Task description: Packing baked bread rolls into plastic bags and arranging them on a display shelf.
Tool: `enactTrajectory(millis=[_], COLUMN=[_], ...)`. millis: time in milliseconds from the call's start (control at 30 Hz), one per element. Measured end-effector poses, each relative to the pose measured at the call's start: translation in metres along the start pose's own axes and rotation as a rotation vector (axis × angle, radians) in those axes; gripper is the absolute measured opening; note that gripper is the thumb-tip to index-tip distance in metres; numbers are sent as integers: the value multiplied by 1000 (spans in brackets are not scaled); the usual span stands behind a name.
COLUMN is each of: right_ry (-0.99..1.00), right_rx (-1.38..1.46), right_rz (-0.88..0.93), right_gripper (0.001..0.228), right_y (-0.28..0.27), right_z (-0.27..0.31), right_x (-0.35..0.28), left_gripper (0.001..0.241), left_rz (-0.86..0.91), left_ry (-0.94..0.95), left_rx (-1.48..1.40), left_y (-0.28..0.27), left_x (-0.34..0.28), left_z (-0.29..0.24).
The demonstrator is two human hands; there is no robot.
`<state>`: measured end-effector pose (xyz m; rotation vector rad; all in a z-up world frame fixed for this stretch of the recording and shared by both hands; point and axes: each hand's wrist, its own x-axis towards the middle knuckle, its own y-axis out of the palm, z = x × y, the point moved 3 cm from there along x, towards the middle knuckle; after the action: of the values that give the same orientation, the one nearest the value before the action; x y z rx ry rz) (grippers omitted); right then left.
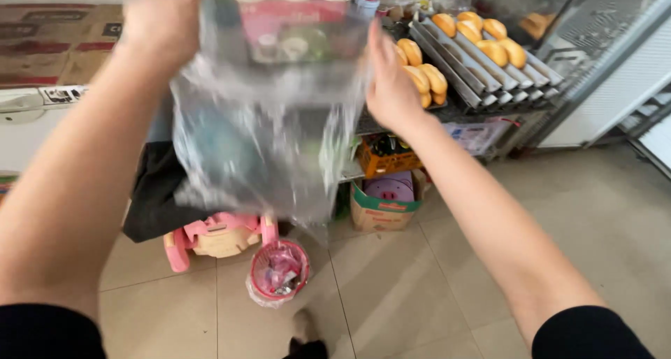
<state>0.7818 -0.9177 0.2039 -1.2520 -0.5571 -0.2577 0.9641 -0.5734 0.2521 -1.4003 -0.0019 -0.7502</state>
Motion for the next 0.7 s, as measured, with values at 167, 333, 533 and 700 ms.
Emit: enactTrajectory(millis=[167,333,533,700], right_ry=[-242,-261,52,98], right_rx=[22,45,-34,1], right_rz=[-652,-629,254,303], right_gripper=[89,79,88,100], right_y=[-17,50,174,255], right_z=[-41,-90,-180,-238], right_x=[82,90,82,75], left_gripper=[9,76,90,91], left_rz=[-616,-797,27,256], left_ry=[-57,-20,-224,-224], left_rx=[223,-6,-110,-95], left_y=[-62,-14,168,249], left_x=[2,-58,-46,-37], left_z=[12,-63,-147,-218])
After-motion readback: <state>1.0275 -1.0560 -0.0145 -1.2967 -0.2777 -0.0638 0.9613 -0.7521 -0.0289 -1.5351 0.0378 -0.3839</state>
